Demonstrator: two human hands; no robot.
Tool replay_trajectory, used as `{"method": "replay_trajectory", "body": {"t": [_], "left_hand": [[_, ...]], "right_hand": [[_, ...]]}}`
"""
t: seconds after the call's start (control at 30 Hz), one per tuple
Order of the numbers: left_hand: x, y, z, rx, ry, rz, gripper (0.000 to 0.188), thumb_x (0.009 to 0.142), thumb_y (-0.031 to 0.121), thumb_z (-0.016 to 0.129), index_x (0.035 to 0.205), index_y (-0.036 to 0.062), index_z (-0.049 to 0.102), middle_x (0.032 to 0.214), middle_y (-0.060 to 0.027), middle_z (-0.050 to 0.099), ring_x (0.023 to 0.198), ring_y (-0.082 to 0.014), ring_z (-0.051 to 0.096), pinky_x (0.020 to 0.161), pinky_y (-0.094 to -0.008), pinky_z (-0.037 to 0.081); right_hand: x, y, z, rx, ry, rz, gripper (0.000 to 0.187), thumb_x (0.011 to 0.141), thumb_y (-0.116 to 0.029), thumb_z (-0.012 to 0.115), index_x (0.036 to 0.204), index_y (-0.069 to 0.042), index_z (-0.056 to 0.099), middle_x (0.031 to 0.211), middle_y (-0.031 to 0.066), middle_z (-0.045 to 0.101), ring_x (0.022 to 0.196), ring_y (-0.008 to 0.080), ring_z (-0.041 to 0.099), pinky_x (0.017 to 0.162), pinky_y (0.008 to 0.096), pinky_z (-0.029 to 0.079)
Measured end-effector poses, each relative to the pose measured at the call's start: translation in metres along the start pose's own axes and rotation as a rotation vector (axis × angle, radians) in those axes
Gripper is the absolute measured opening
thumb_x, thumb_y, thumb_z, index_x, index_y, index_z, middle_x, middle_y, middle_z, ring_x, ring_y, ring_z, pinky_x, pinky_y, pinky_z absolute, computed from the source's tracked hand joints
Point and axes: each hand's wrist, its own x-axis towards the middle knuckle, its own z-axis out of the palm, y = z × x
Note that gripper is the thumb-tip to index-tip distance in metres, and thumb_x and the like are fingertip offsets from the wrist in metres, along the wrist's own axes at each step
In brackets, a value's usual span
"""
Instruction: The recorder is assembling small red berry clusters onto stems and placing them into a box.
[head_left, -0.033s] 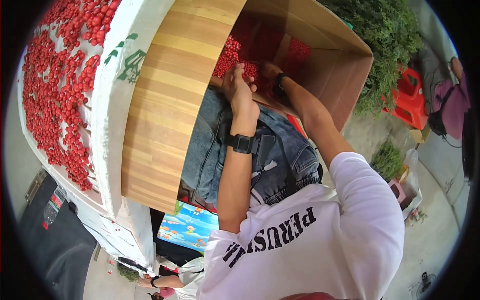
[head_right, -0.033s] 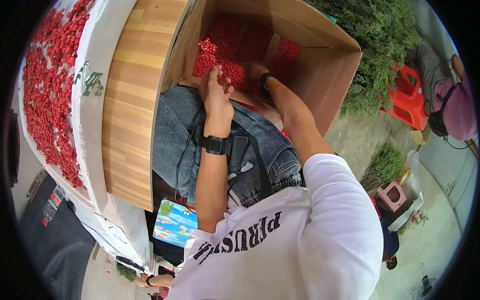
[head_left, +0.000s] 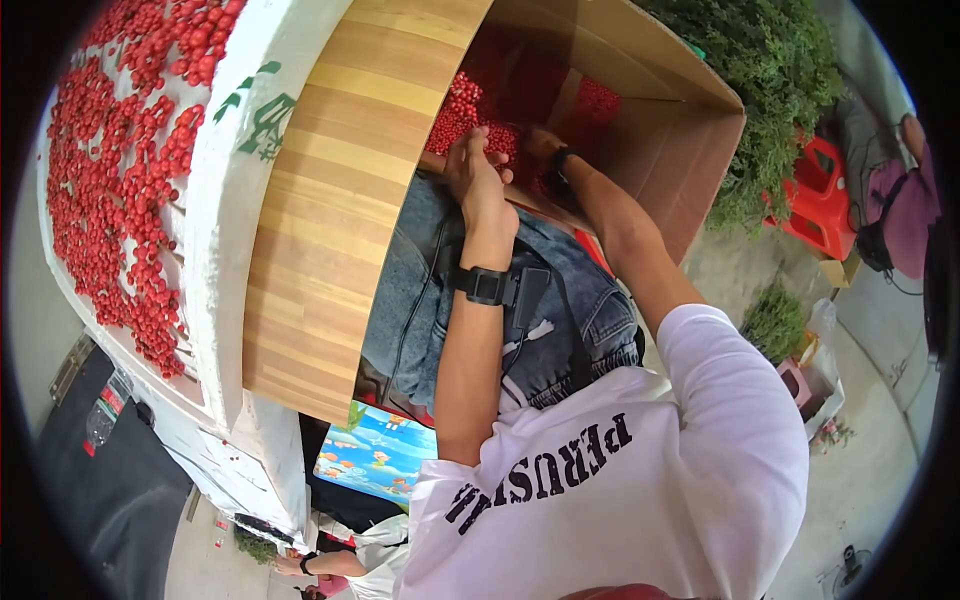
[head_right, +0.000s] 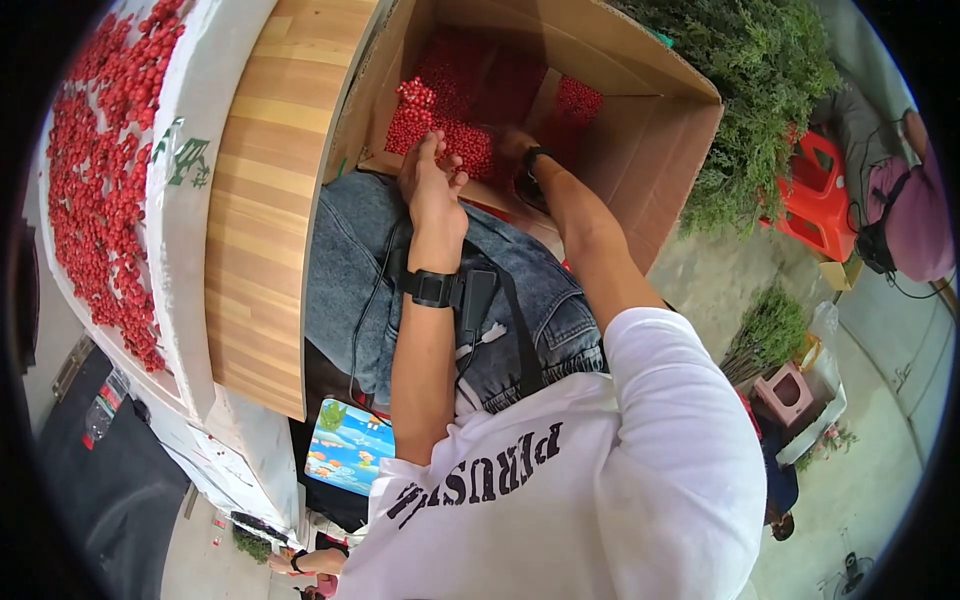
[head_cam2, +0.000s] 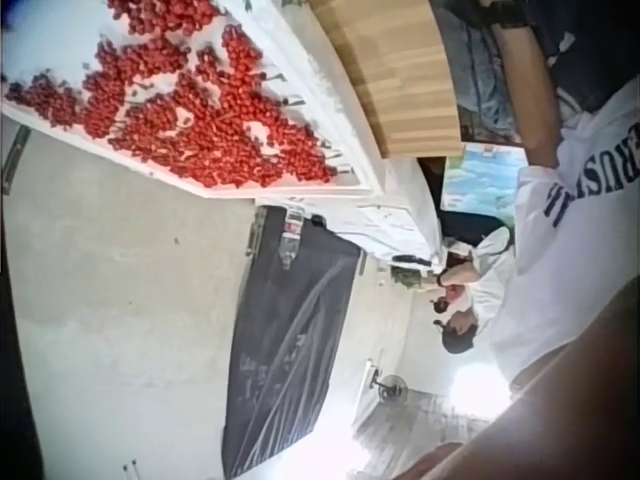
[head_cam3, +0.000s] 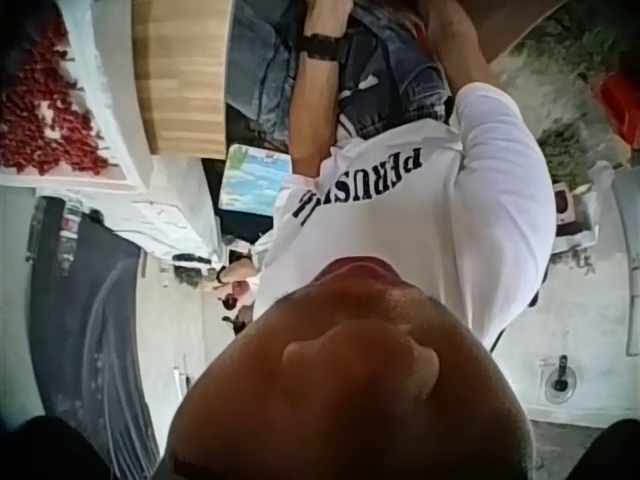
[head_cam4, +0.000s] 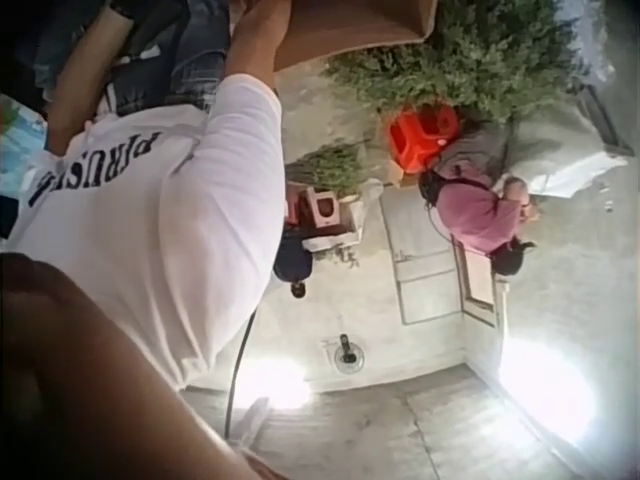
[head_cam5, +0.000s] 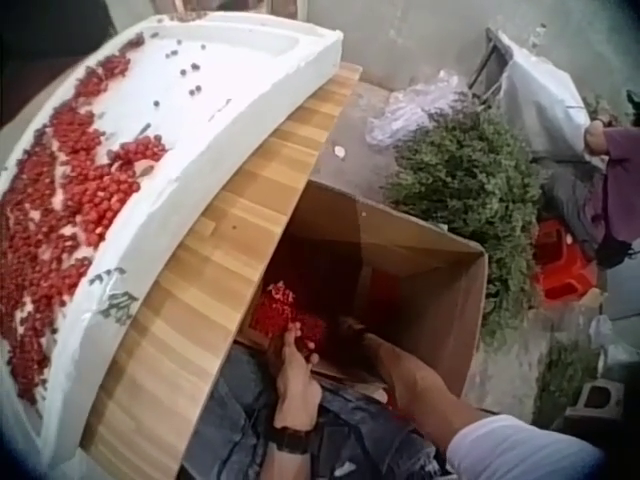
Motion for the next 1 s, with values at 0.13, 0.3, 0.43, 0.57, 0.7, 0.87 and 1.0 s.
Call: {"method": "replay_trajectory", "body": {"t": [0.13,0.3,0.43,0.57,0.7,0.87,1.0], "left_hand": [[-0.013,0.001,-0.014,0.006,0.042,0.02,0.012,0.095,0.022,0.057,0.101,0.0116,0.06,0.093,-0.0007,0.061,0.063,-0.0077,0.053,0.047,-0.0215,0.038],[-0.028,0.003,-0.029,0.002,0.036,0.033,0.012,0.095,0.022,0.056,0.099,0.0115,0.06,0.09,-0.0003,0.059,0.061,-0.0075,0.052,0.044,-0.0215,0.038],[-0.045,-0.005,-0.04,-0.002,0.011,0.017,0.01,0.091,0.021,0.06,0.094,0.0123,0.064,0.081,0.0024,0.057,0.063,-0.0094,0.055,0.05,-0.0233,0.041],[-0.056,-0.011,-0.069,-0.057,0.028,0.038,0.009,0.092,0.02,0.059,0.093,0.0123,0.064,0.078,0.0025,0.057,0.06,-0.0097,0.054,0.048,-0.0235,0.04],[-0.076,-0.014,-0.078,-0.072,-0.011,0.029,0.009,0.092,0.019,0.059,0.092,0.0121,0.064,0.077,0.0028,0.057,0.06,-0.0099,0.053,0.047,-0.024,0.039],[-0.095,-0.016,-0.1,-0.064,-0.048,0.034,0.008,0.092,0.018,0.059,0.091,0.0118,0.063,0.076,0.0029,0.057,0.059,-0.0098,0.053,0.046,-0.0249,0.038],[-0.107,-0.015,-0.115,-0.094,-0.042,0.052,0.008,0.092,0.017,0.058,0.09,0.0099,0.062,0.073,0.0016,0.056,0.055,-0.0099,0.052,0.043,-0.0249,0.036]], "right_hand": [[-0.022,-0.008,0.009,0.53,-0.163,0.09,0.054,0.086,-0.004,0.045,0.139,-0.014,0.046,0.126,0.017,0.058,0.114,0.0307,0.058,0.093,0.0412,0.05],[-0.072,-0.05,-0.031,1.285,-0.368,0.114,0.059,0.087,0.002,0.044,0.143,-0.016,0.039,0.13,0.0089,0.055,0.111,0.0276,0.058,0.092,0.0474,0.05],[-0.117,-0.09,-0.077,1.427,-0.294,0.04,0.056,0.089,0.003,0.044,0.141,-0.017,0.039,0.129,0.0075,0.053,0.108,0.026,0.059,0.09,0.0524,0.05],[-0.173,-0.153,-0.116,1.544,-0.142,-0.037,0.052,0.09,0.003,0.044,0.138,-0.016,0.038,0.127,0.008,0.053,0.106,0.0258,0.06,0.089,0.052,0.052],[-0.219,-0.186,-0.134,1.51,0.125,-0.136,0.051,0.089,0.003,0.047,0.135,-0.014,0.036,0.123,0.0096,0.054,0.104,0.0267,0.061,0.088,0.0495,0.053],[-0.246,-0.227,-0.135,1.387,0.332,-0.17,0.053,0.087,0.003,0.052,0.134,-0.011,0.032,0.119,0.0119,0.054,0.101,0.027,0.061,0.086,0.0464,0.055],[-0.259,-0.259,-0.121,1.341,0.463,-0.159,0.052,0.087,0.004,0.052,0.134,-0.01,0.032,0.119,0.013,0.055,0.101,0.0272,0.062,0.085,0.0459,0.056]]}}
